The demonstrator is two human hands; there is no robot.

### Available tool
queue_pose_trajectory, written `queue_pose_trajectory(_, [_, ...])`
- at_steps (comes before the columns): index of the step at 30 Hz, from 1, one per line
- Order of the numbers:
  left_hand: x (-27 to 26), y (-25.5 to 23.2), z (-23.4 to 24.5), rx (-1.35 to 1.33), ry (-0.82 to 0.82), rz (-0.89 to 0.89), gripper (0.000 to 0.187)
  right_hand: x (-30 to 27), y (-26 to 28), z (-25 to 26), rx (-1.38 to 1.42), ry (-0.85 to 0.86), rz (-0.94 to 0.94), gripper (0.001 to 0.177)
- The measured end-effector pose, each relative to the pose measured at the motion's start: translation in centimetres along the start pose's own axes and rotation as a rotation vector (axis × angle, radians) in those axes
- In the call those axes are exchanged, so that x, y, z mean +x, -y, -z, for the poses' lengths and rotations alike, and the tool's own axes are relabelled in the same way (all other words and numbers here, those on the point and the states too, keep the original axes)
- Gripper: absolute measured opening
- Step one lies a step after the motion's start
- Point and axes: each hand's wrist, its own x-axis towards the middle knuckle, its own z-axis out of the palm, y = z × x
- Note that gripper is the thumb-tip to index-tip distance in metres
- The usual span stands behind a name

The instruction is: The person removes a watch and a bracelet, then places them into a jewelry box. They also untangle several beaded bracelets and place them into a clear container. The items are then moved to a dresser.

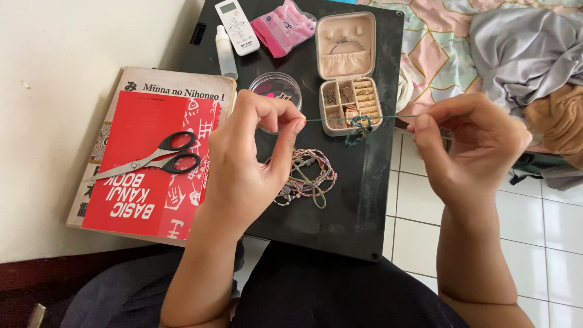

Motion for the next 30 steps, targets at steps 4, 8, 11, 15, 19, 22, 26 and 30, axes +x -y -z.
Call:
queue_pose_trajectory(4, [-0.4,0.7,-0.6,-0.169,0.007,0.060,0.025,-0.4,-1.0,0.1,0.041,0.005,-0.030,0.004])
queue_pose_trajectory(8, [-0.6,1.1,-2.5,-0.701,0.053,0.176,0.019,-0.4,-1.9,-0.3,0.224,0.158,-0.174,0.003])
queue_pose_trajectory(11, [-0.7,1.1,-3.8,-0.862,0.084,0.249,0.018,0.1,-3.0,-1.5,0.390,0.327,-0.325,0.008])
queue_pose_trajectory(15, [-0.2,1.2,-4.3,-0.833,0.101,0.375,0.016,-0.5,-4.0,-2.5,0.403,0.443,-0.369,0.027])
queue_pose_trajectory(19, [-0.2,1.2,-4.8,-0.887,0.105,0.316,0.017,-1.7,-4.3,-3.4,0.399,0.517,-0.371,0.027])
queue_pose_trajectory(22, [-0.5,1.3,-5.4,-0.889,0.082,0.275,0.014,-1.7,-4.7,-3.8,0.432,0.486,-0.487,0.017])
queue_pose_trajectory(26, [-0.8,2.6,-5.4,-0.975,0.154,0.450,0.025,-1.6,-4.4,-3.5,0.414,0.352,-0.465,0.014])
queue_pose_trajectory(30, [-1.9,3.5,-5.9,-1.022,0.468,0.695,0.032,-1.2,-4.5,-2.2,0.350,0.304,-0.362,0.011])
